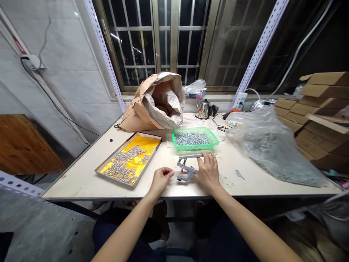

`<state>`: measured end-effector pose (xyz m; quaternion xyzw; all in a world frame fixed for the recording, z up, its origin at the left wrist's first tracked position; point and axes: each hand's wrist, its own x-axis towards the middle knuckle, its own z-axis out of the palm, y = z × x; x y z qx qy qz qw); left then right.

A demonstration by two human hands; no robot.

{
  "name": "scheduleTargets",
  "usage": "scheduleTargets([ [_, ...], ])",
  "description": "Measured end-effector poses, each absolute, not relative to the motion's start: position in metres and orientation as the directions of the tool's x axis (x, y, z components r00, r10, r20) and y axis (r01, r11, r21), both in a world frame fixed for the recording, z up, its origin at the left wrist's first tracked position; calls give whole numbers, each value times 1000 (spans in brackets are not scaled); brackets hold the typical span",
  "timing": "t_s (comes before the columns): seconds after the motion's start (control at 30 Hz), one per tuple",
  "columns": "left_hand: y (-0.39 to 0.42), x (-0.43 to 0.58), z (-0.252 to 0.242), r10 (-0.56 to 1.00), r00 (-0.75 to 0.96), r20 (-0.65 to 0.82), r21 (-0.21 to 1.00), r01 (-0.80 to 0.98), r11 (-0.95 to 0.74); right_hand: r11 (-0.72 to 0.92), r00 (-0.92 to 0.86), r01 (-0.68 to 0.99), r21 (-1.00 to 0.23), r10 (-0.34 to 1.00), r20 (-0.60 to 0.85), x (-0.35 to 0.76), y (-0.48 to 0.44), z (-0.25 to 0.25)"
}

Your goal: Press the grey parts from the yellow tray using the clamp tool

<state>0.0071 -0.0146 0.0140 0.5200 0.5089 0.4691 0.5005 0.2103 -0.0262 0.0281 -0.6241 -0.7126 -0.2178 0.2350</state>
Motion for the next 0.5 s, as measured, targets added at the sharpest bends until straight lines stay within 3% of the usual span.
scheduleTargets([
  [0.13, -19, 33, -1, 996, 64, -63, 997, -41, 65, 143, -149, 988, 60, 771, 619, 208, -29, 19],
  [0.5, -16, 36, -8, 997, 64, -47, 998, 39, 45, 88, -91, 996, 33, 814, 574, 200, -24, 15],
])
